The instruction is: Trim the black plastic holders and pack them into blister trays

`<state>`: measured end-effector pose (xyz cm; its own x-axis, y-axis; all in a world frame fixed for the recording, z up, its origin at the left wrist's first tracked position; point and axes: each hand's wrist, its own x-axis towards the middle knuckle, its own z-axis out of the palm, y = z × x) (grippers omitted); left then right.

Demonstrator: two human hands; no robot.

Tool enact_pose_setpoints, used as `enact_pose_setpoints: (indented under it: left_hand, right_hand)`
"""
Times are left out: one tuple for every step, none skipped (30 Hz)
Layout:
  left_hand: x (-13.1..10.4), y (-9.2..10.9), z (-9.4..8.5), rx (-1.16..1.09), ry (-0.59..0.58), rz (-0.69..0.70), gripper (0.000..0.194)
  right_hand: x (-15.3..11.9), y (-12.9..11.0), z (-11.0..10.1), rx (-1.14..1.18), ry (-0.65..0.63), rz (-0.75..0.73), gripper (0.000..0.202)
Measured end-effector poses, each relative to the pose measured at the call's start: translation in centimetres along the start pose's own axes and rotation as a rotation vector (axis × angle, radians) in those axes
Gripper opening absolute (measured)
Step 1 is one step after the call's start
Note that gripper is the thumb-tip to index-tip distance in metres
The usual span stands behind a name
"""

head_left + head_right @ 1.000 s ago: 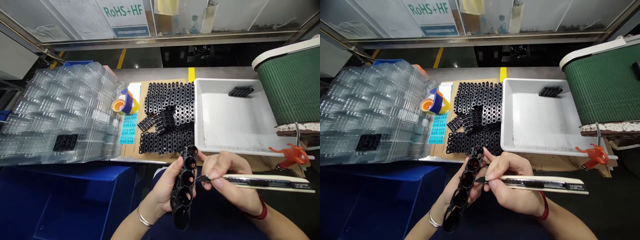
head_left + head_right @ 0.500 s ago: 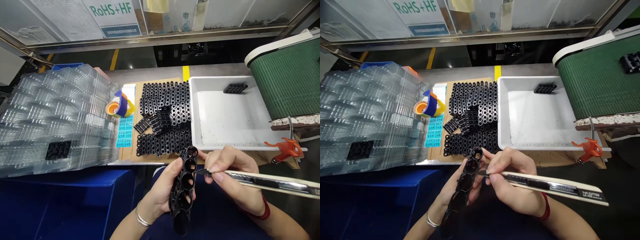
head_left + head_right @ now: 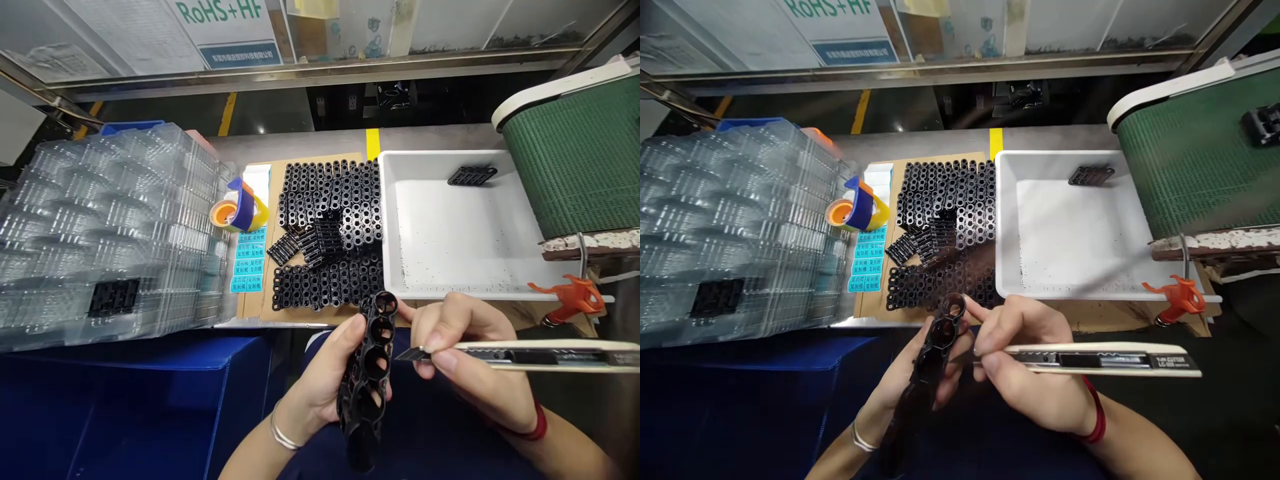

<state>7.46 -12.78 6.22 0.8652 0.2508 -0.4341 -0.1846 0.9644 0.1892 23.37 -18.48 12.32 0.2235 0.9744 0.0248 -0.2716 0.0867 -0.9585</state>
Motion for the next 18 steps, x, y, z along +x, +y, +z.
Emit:
enact_pose_setpoints:
  left_hand:
    - [0.0,0.0,0.0,0.003,0.001,-0.005,0.048]
    - [0.0,0.0,0.0,0.004,0.001,-0.003,0.048]
    - [0.0,-0.1,0.0,0.003,-0.005,0.0,0.049]
    - [0.1,-0.2,-0.1,-0.002,-0.015,0.011,0.049]
    - [0.1,-0.3,-0.2,-0.008,-0.024,0.021,0.049]
    - [0.2,-0.4,-0.3,-0.014,-0.037,0.024,0.047]
    - [0.2,-0.4,-0.3,-0.02,-0.045,0.031,0.047]
    - [0.2,-0.5,-0.3,-0.022,-0.047,0.034,0.046]
    - [0.2,-0.5,-0.2,-0.022,-0.04,0.038,0.047]
    - [0.1,-0.5,-0.1,-0.022,-0.022,0.039,0.046]
    - [0.0,-0.5,0.1,-0.022,0.002,0.042,0.046]
    - [0.0,-0.5,0.3,-0.024,0.027,0.046,0.045]
    - [-0.1,-0.4,0.5,-0.026,0.049,0.05,0.043]
    - [-0.1,-0.4,0.7,-0.029,0.061,0.054,0.042]
    - [-0.1,-0.4,0.8,-0.026,0.063,0.039,0.041]
    - [0.0,-0.4,0.8,-0.022,0.05,0.015,0.043]
    - [0.1,-0.4,0.8,-0.013,0.028,-0.02,0.045]
    - [0.1,-0.5,0.8,0.0,0.001,-0.063,0.049]
  right_hand:
    - [0.0,0.1,0.1,-0.006,-0.01,-0.006,0.012]
    - [-0.1,0.1,0.1,-0.013,-0.018,-0.015,0.011]
    - [-0.1,0.2,0.2,-0.021,-0.023,-0.022,0.011]
    - [-0.1,0.3,0.3,-0.031,-0.025,-0.028,0.011]
    - [-0.2,0.4,0.4,-0.04,-0.025,-0.033,0.012]
    - [-0.3,0.5,0.5,-0.047,-0.025,-0.038,0.013]
    - [-0.3,0.7,0.6,-0.042,-0.03,-0.046,0.014]
    - [-0.4,0.8,0.7,-0.029,-0.04,-0.054,0.014]
    - [-0.6,0.8,0.7,-0.012,-0.054,-0.056,0.014]
    - [-0.7,0.9,0.7,0.003,-0.067,-0.056,0.013]
    - [-0.7,0.9,0.7,0.016,-0.081,-0.051,0.013]
    - [-0.8,1.0,0.6,0.026,-0.094,-0.045,0.013]
    - [-0.8,1.0,0.5,0.033,-0.104,-0.04,0.013]
    - [-0.7,1.0,0.3,0.04,-0.107,-0.044,0.012]
    - [-0.6,1.0,0.1,0.046,-0.116,-0.052,0.01]
    - [-0.4,1.0,-0.1,0.046,-0.135,-0.064,0.009]
    - [-0.2,1.0,-0.4,0.037,-0.161,-0.071,0.009]
    - [0.0,1.0,-0.6,0.024,-0.2,-0.08,0.01]
